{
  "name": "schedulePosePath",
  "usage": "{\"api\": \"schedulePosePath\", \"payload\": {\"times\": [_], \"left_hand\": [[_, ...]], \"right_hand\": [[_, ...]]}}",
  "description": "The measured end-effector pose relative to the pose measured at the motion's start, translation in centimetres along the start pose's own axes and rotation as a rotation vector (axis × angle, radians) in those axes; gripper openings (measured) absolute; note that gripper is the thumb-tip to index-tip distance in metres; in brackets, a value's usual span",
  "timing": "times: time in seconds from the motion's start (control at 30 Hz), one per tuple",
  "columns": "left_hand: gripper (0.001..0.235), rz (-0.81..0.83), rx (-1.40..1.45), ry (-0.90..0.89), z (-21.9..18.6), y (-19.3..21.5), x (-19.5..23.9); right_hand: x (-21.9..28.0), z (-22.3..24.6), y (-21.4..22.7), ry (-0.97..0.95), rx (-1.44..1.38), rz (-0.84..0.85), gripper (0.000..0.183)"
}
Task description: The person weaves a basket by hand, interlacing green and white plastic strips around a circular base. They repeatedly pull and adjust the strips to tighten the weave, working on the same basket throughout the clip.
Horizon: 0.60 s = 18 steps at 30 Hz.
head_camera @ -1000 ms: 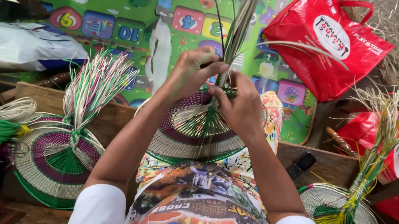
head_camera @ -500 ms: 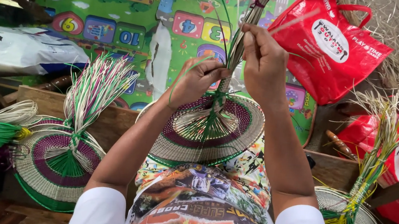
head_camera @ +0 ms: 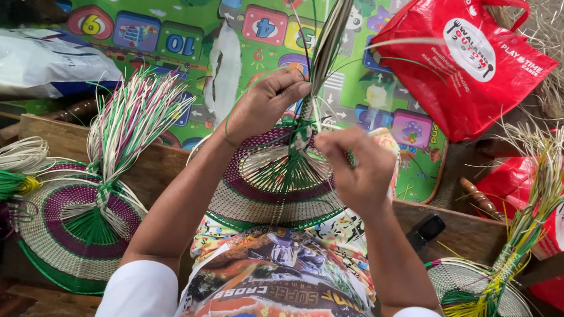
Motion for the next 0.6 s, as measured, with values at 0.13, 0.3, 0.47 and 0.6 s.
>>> {"api": "schedulePosePath", "payload": {"times": [0.13, 0.3, 0.47, 0.6], "left_hand": [[0.024, 0.004, 0.011, 0.003, -0.2, 0.0, 0.2], [0.027, -0.021, -0.01, -0.106, -2.0, 0.8, 0.3], [0.027, -0.012, 0.04, -0.127, -4.2, 1.3, 0.4], [0.028, 0.008, 0.061, -0.138, -3.7, 1.6, 0.7]], "right_hand": [[4.1, -0.1, -2.2, 0.078, 0.123, 0.139, 0.008], [4.7, 1.3, -2.0, -0.017, -0.278, 0.184, 0.018], [0.2, -3.9, -0.2, -0.186, 0.13, 0.08, 0.02], [-1.8, -6.4, 0.0, -0.493, -0.176, 0.156, 0.014]]}}
Point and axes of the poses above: each hand's wrist, its own x-axis away from the middle knuckle, its own y-axis out of the back of the hand, z = x × y, the point moved 2 cm from there along -x, towards the middle knuckle, and after that the axes turned 8 degrees about -x, right-handed, at the moved point
